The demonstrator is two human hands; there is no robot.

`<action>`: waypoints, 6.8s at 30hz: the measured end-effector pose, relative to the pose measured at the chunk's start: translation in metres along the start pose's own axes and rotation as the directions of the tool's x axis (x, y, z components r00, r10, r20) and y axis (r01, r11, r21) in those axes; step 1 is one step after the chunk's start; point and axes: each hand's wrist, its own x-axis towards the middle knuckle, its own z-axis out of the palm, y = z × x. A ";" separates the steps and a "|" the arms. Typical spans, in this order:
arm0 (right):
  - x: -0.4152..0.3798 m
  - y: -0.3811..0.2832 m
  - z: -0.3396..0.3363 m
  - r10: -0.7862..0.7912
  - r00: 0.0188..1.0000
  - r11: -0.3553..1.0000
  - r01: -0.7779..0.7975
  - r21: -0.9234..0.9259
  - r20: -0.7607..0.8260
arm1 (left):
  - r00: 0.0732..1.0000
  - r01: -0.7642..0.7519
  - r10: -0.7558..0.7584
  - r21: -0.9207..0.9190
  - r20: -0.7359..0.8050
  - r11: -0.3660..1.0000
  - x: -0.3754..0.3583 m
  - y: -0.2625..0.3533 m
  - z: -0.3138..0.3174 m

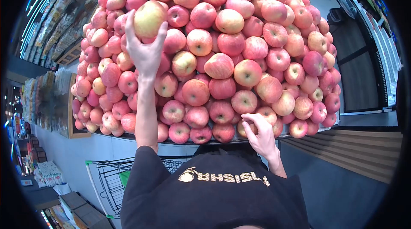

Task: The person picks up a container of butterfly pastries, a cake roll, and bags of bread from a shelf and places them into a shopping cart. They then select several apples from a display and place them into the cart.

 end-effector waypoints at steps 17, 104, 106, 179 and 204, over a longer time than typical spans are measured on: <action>0.252 0.043 -0.093 -0.168 0.878 0.840 -0.110 -0.531 -0.448 | 0.880 0.437 -0.356 -0.242 0.313 0.866 -0.095 0.045 -0.037; -0.130 0.014 -0.052 -0.289 0.854 0.956 0.238 0.170 0.433 | 0.730 0.666 -0.682 0.260 -0.035 0.699 -0.383 0.267 -0.103; -0.140 0.004 -0.028 -0.325 0.800 0.945 0.288 0.152 0.504 | 0.717 0.685 -0.685 0.308 -0.125 0.661 -0.401 0.268 -0.125; -0.261 -0.026 0.332 -0.275 -0.114 0.943 0.162 0.291 0.955 | -0.112 0.958 -0.994 -0.263 0.019 -0.113 -0.724 -0.004 -0.385; -0.056 0.036 0.013 -0.048 0.791 0.952 -0.150 0.268 0.610 | 0.933 0.318 -0.333 0.118 0.139 0.941 -0.224 0.065 -0.076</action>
